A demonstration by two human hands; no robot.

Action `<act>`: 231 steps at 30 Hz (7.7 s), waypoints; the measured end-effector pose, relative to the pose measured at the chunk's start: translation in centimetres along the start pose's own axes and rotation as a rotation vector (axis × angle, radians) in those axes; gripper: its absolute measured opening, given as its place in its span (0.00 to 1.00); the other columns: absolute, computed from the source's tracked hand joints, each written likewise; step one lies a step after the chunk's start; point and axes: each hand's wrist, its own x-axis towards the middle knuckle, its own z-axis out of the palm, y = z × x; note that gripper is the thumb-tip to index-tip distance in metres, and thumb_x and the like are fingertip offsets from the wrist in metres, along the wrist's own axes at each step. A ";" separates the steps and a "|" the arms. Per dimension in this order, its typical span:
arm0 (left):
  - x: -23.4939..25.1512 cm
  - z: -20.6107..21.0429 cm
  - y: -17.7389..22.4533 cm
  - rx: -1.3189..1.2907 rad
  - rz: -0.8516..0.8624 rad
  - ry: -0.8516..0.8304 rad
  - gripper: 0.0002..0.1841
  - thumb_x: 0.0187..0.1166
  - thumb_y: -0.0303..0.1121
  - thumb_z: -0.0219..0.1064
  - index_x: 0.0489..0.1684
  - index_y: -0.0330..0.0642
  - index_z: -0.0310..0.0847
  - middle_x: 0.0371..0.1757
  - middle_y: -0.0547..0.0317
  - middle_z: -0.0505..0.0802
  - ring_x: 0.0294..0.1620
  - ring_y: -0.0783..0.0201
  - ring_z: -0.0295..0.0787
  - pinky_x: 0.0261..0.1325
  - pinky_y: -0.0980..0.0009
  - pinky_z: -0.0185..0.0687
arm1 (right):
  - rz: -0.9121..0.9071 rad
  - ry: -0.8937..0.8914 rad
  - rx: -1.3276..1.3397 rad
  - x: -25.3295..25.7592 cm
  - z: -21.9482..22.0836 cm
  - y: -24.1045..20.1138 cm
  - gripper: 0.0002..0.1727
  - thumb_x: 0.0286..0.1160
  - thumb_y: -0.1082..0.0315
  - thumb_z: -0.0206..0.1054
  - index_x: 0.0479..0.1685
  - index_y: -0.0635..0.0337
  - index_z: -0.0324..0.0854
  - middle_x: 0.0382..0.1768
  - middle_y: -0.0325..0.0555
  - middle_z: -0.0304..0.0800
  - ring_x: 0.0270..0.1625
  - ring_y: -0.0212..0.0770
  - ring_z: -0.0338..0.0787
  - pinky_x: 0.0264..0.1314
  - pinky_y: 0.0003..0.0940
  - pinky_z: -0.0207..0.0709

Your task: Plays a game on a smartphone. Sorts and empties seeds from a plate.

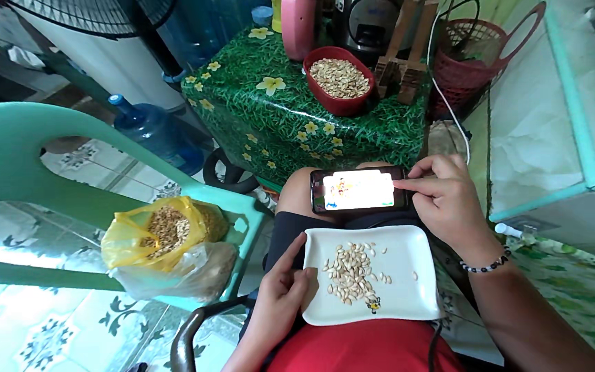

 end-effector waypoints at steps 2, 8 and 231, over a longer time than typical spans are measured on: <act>0.0 0.0 0.1 -0.002 -0.001 -0.001 0.31 0.83 0.21 0.57 0.89 0.35 0.59 0.39 0.58 0.95 0.28 0.70 0.91 0.35 0.74 0.91 | 0.005 -0.001 0.007 -0.1 -0.1 -0.1 0.21 0.67 0.78 0.59 0.46 0.50 0.98 0.52 0.49 0.87 0.61 0.54 0.78 0.62 0.51 0.71; 0.0 0.0 0.2 0.007 -0.011 -0.002 0.31 0.83 0.22 0.57 0.89 0.36 0.59 0.38 0.58 0.95 0.28 0.70 0.91 0.35 0.74 0.91 | -0.010 -0.002 0.023 -0.1 0.0 -0.3 0.21 0.66 0.77 0.58 0.46 0.51 0.98 0.51 0.49 0.86 0.60 0.53 0.77 0.62 0.50 0.71; -0.1 0.1 0.3 0.019 -0.015 -0.009 0.31 0.82 0.22 0.57 0.89 0.35 0.59 0.32 0.61 0.94 0.25 0.71 0.89 0.32 0.75 0.89 | -0.183 -0.512 0.315 -6.0 0.3 -3.5 0.08 0.73 0.72 0.68 0.45 0.56 0.92 0.41 0.45 0.91 0.42 0.38 0.90 0.46 0.31 0.86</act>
